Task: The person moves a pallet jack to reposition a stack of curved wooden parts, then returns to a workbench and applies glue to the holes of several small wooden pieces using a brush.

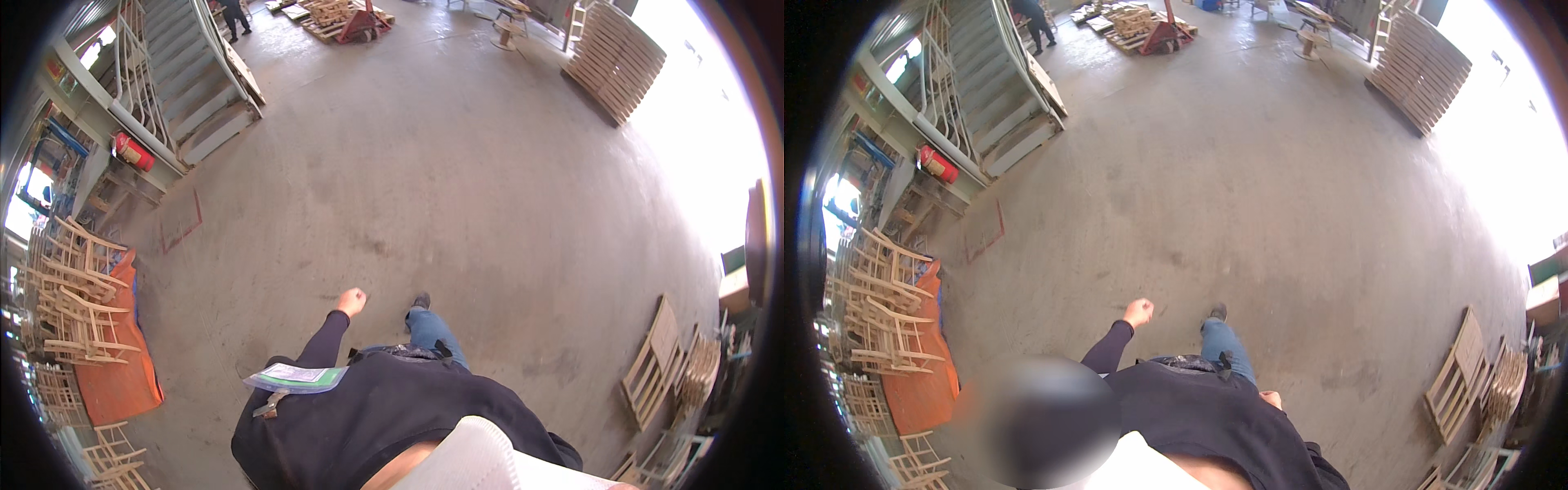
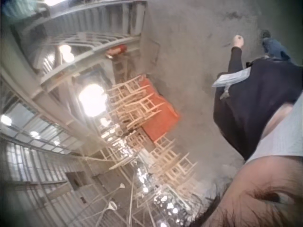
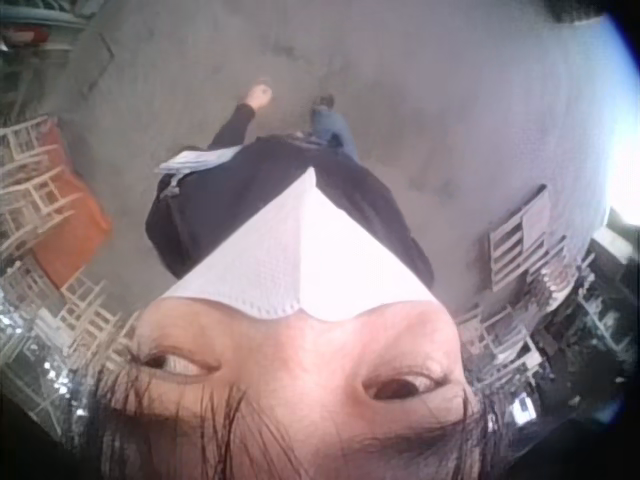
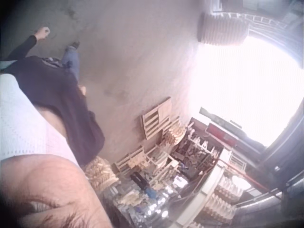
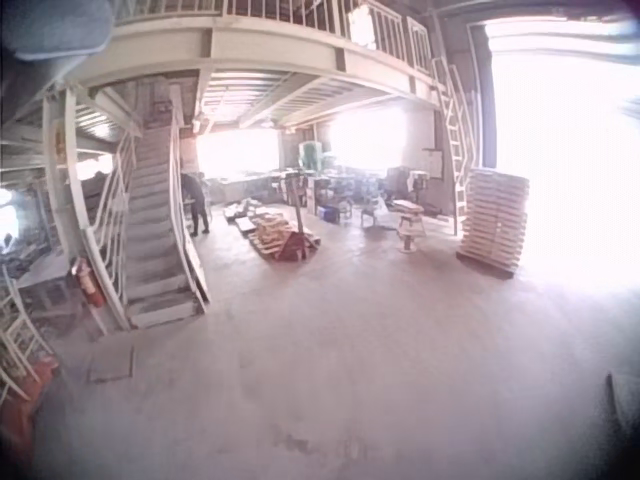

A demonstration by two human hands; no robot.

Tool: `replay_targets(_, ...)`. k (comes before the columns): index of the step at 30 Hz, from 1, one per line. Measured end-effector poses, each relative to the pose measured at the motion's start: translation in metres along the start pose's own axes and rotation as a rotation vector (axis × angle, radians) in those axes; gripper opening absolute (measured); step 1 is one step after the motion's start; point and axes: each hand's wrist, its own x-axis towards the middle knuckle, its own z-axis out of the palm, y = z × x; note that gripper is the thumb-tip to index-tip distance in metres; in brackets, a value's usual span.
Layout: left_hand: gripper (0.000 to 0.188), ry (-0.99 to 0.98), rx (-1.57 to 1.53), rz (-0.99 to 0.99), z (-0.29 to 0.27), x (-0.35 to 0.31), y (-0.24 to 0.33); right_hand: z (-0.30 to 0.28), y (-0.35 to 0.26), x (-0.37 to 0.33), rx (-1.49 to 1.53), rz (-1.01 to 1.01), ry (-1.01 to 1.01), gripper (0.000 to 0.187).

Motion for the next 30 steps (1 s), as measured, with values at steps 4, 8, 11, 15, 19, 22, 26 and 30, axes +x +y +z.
replay_targets(4, 0.02, -0.304, 0.218, -0.352, -0.021, 0.044, 0.021, -0.083, -0.148, 0.085, -0.027, -0.274, -0.12, 0.022)
replay_targets(8, 0.022, -0.135, -0.067, -0.483, -0.017, 0.089, 0.049, -0.177, -0.306, 0.188, -0.039, -0.284, -0.03, 0.024)
replay_targets(11, 0.022, -0.202, 0.031, -0.631, -0.01, 0.146, 0.053, -0.235, -0.427, 0.253, -0.153, -0.529, 0.157, 0.03)
replay_targets(15, 0.025, -0.416, 0.232, -0.585, -0.019, 0.268, 0.092, -0.289, -0.535, 0.325, -0.035, -0.472, 0.153, 0.033)
replay_targets(19, 0.028, -0.273, 0.192, -0.243, -0.025, 0.435, 0.168, -0.329, -0.594, 0.375, -0.033, -0.363, 0.056, 0.027)
replay_targets(22, 0.031, -0.125, 0.139, -0.071, -0.06, 0.552, 0.276, -0.351, -0.639, 0.395, 0.123, -0.274, -0.019, 0.022)
replay_targets(26, 0.023, 0.041, 0.097, 0.108, -0.098, 0.702, 0.381, -0.359, -0.681, 0.452, 0.243, -0.187, -0.047, 0.021)
replay_targets(30, 0.028, 0.033, 0.043, 0.106, -0.109, 0.819, 0.444, -0.383, -0.727, 0.502, -0.075, -0.247, -0.063, 0.026)
